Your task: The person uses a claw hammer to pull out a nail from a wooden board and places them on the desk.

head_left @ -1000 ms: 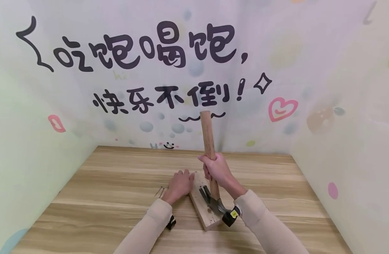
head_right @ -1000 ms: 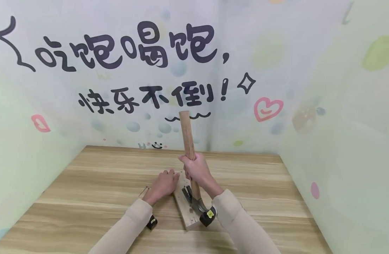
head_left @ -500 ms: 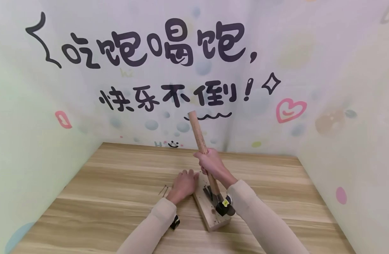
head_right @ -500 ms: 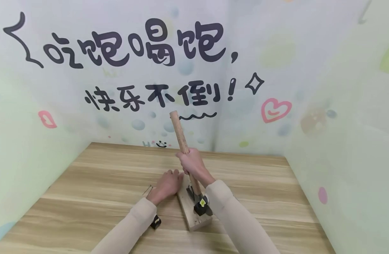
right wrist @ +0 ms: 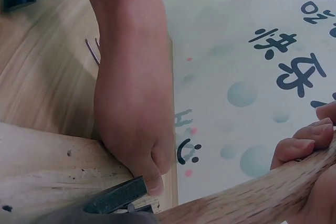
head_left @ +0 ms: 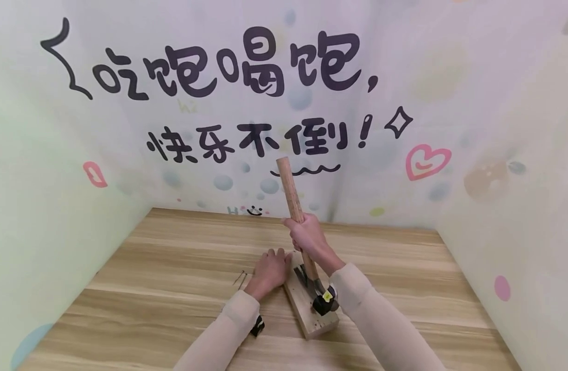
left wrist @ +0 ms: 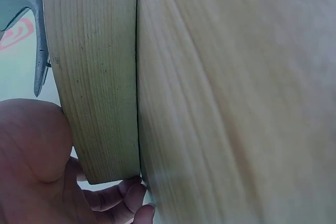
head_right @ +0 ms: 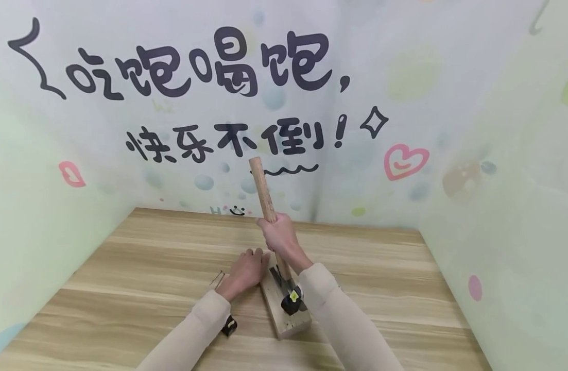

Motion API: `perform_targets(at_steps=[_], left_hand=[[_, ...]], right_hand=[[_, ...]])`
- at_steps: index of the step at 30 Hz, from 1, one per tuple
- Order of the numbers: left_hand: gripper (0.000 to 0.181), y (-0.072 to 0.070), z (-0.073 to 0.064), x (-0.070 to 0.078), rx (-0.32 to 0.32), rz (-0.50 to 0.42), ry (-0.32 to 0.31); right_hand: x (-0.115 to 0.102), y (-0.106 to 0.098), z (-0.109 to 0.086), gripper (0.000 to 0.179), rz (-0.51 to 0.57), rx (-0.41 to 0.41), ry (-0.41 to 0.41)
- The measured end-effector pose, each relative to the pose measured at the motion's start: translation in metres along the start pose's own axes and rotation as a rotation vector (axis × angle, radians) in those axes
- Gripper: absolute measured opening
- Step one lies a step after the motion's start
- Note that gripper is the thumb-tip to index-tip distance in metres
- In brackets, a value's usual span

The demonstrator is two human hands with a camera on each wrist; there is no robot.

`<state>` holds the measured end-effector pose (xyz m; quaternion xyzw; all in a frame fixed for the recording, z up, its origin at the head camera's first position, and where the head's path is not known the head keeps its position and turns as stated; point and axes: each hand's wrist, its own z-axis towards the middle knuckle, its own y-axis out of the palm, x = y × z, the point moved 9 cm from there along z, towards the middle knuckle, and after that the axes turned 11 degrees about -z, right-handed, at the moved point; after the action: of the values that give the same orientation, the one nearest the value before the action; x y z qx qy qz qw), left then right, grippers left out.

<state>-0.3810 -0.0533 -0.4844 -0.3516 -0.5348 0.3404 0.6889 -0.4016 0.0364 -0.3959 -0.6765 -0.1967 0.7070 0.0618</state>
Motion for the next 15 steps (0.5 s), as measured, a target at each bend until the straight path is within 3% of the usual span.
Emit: perform_targets(at_steps=[15], left_hand=[[0.040,0.0026,-0.0004,-0.0017,-0.012,-0.009,-0.020]], right_hand=[[-0.0001,-0.0016,-0.0030,0.032,-0.023,0.038,-0.035]])
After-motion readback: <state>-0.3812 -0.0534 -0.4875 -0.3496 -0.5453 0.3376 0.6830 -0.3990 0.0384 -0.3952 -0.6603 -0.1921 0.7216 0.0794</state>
